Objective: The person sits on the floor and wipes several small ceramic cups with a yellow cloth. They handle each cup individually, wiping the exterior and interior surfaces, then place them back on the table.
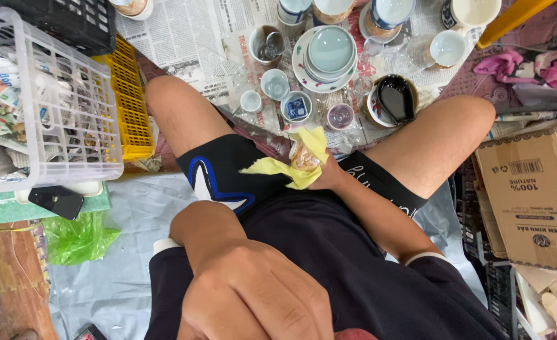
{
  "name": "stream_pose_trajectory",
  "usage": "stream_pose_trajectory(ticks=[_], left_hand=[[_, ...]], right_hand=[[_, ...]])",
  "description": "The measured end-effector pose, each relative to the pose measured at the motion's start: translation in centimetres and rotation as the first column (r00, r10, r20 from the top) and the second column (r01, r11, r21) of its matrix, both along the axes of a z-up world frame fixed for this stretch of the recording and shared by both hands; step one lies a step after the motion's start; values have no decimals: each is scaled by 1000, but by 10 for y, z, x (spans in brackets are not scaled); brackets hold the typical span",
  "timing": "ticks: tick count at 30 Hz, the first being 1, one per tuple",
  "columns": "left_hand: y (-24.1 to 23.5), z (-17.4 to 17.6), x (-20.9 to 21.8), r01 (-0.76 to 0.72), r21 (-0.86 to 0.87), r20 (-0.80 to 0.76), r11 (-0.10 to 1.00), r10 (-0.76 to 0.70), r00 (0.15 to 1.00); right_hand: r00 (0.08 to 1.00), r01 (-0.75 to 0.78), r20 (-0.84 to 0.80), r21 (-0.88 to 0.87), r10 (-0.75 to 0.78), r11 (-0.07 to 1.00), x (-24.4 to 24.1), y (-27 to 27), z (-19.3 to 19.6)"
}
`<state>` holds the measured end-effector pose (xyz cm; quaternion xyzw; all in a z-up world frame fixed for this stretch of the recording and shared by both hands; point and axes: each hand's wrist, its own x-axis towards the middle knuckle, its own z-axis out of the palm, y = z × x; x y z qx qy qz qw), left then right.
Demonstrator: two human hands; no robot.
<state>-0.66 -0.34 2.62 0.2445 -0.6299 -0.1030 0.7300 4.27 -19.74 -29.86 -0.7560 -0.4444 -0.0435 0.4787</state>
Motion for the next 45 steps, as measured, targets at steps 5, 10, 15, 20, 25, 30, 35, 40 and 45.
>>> stream_pose_trajectory(ticks=[5,10,15,20,25,30,35,40,45], left_hand=[[2,8,2,-78,-20,108,997,80,991],[6,5,5,-152,78,141,985,140,980],[16,-43,15,-634,483,251,604,598,761],[6,-142,38,-574,801,425,-172,838,342],[22,-244,19,-300,952,217,-54,811,543],[30,-329,18,-170,911,-243,376,823,514],[29,-374,27,-192,885,-285,425,819,499],[23,-373,30,-116,958,-200,263,898,392],[20,-357,22,-132,990,13,48,907,422]], right_hand=[[993,-16,-112,92,27,996,-2,5,8],[994,32,-110,166,-14,986,-3,6,11],[697,115,-693,361,184,926,-5,12,7],[989,-127,-61,97,133,987,-4,-3,23],[977,-210,3,-144,213,967,-10,2,36],[969,-243,41,-58,245,968,-12,5,35],[970,-239,-40,-13,238,971,-10,5,27],[988,-134,-64,74,139,988,-7,1,19],[996,-70,-52,143,79,987,-9,1,28]])
